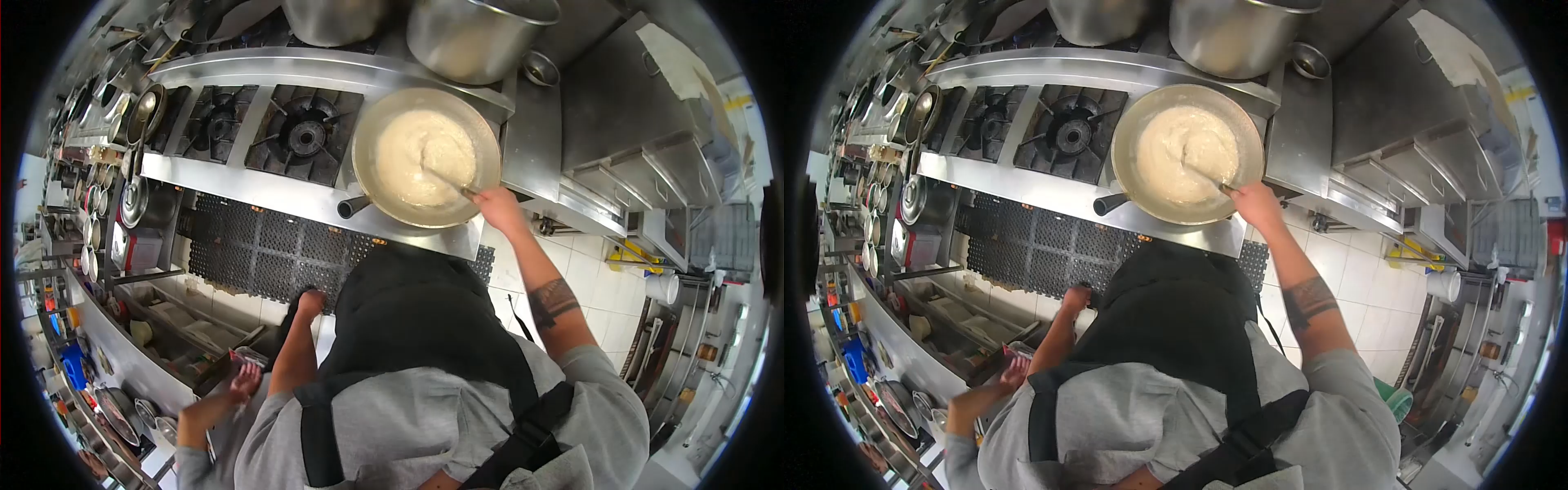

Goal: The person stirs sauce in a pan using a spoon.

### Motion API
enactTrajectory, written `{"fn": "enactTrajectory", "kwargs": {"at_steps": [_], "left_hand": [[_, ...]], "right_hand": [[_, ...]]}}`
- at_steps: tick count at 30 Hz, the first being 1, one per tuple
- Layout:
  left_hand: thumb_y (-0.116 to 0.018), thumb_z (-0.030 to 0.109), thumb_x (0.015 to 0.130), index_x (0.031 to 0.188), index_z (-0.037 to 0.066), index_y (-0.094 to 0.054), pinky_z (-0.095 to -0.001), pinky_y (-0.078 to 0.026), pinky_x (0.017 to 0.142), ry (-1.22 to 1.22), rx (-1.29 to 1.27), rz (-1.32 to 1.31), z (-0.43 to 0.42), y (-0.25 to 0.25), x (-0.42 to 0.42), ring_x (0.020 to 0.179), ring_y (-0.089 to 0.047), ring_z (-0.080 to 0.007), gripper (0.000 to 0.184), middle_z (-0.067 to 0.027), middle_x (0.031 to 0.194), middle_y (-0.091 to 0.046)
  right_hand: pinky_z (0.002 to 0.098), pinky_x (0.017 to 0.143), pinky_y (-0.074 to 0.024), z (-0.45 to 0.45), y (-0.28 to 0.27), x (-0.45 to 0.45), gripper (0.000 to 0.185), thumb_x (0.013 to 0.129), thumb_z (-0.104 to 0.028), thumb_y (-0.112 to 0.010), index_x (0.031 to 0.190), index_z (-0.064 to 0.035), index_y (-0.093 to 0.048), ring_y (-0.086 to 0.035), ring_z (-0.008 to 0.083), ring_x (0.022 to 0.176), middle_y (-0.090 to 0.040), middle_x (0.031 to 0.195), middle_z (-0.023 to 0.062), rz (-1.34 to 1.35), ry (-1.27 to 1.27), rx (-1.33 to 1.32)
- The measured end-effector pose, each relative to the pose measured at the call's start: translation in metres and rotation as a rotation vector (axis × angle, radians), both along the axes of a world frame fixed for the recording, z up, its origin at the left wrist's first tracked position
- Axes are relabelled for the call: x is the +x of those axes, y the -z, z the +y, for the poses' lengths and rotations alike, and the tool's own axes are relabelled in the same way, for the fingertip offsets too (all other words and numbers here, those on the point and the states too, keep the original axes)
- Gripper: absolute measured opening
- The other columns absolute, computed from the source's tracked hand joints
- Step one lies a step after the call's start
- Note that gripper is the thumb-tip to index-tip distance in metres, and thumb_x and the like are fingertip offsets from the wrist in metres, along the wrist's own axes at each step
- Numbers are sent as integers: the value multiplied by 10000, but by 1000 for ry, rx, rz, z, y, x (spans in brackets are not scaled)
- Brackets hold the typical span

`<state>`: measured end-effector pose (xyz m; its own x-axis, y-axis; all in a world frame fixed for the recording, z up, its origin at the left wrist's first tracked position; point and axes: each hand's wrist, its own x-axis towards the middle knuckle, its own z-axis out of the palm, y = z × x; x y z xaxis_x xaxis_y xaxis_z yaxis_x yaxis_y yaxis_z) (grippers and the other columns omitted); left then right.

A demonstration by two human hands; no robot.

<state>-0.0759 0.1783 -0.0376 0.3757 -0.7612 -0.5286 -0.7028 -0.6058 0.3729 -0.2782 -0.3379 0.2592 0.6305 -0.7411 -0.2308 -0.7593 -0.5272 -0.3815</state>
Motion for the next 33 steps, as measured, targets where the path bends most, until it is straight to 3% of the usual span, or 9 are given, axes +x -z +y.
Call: {"fn": "enactTrajectory", "kwargs": {"at_steps": [5,7,11,13,15,17,20,27,33], "left_hand": [[-552,186,742,834,94,-684,-444,-515,718,-284,-26,149,-1,-19,-9,806,-641,-330,185,-155,836,-657],[-526,177,783,856,94,-686,-454,-511,730,153,-78,-112,5,-4,-2,819,-642,-332,194,-155,861,-659],[-615,140,665,713,106,-623,-436,-494,664,148,-29,-123,12,-1,-5,783,-633,-324,60,-125,777,-642],[-512,180,829,814,93,-685,-456,-519,719,177,1,-91,6,-12,1,825,-649,-332,195,-159,876,-664],[-517,182,826,799,78,-674,-451,-520,705,-336,9,183,-2,-25,-3,804,-644,-341,190,-180,886,-659],[-521,185,813,810,73,-666,-451,-520,707,-396,-96,196,7,-13,1,800,-636,-348,183,-177,861,-651],[-547,187,779,803,73,-645,-472,-519,718,201,9,-115,4,-4,7,836,-629,-354,152,-163,856,-639],[-560,173,763,827,91,-646,-480,-524,708,-221,-33,87,1,3,10,841,-637,-355,135,-155,873,-644],[-593,160,721,794,82,-633,-470,-510,689,238,-66,-159,4,-2,8,818,-631,-343,114,-147,857,-643]], "right_hand": [[422,731,-508,-40,-44,-56,356,842,-354,-578,814,-18,-690,-630,373,785,-639,803,223,173,151,163],[415,719,-510,-32,-24,-33,328,829,-348,-594,811,-39,-702,-640,362,777,-654,780,200,228,44,-21],[416,706,-507,0,-3,-12,328,827,-357,-596,807,-49,-705,-646,350,768,-660,787,191,49,15,1],[419,706,-505,-1,-21,-23,321,828,-354,-595,808,-52,-705,-645,353,766,-659,792,193,72,-55,10],[430,725,-502,-23,-49,-49,331,820,-378,-604,830,-62,-700,-636,369,804,-653,836,204,219,113,199],[428,727,-503,-27,-45,-39,321,818,-383,-609,845,-79,-707,-638,364,806,-659,850,194,218,123,131],[419,723,-508,-10,-2,-12,308,818,-385,-615,858,-97,-718,-645,351,812,-672,868,172,114,150,49],[426,758,-509,-39,-43,-55,320,819,-391,-598,876,-97,-710,-642,352,883,-671,941,170,272,102,213],[429,740,-507,-1,13,1,344,830,-440,-591,828,-125,-728,-637,354,857,-670,899,172,57,132,80]]}}
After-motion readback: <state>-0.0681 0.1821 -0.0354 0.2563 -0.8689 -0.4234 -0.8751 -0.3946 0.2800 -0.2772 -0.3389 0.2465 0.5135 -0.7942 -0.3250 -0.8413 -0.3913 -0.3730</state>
